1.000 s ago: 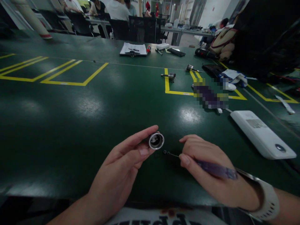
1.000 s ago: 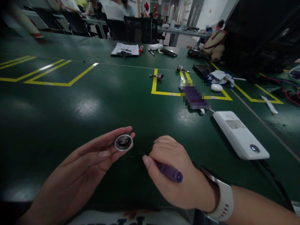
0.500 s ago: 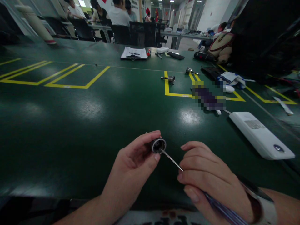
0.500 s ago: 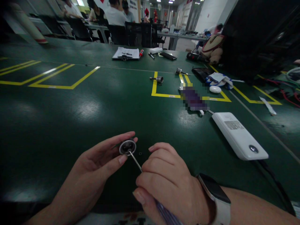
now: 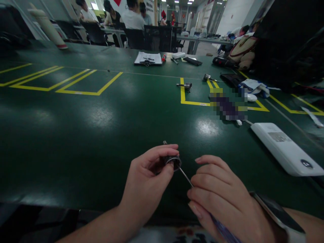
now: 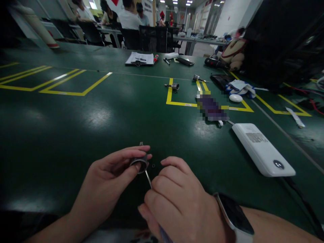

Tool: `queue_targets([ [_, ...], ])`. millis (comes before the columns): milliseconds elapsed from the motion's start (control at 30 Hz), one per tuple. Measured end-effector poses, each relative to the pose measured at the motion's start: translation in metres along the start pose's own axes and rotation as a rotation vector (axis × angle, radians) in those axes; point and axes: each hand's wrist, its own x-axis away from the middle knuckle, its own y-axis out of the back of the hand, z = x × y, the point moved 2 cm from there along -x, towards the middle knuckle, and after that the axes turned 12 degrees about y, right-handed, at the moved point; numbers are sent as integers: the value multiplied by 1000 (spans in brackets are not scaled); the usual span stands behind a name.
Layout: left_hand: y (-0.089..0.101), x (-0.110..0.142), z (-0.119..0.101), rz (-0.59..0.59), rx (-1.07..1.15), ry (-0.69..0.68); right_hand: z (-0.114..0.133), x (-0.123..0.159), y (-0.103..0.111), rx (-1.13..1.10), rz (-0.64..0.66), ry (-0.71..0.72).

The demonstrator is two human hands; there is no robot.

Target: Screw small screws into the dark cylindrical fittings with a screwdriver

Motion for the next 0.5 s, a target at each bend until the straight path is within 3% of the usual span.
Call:
queue_targets([
  [333,0,0,1,35,29,20,1,-1,7,-81,-49,-18],
  [400,2,1,4,56,87,34,-2,0,13,-179,-97,-92],
  [500,5,1,7,70,162,74,-16,6,15,-373,-191,-363],
])
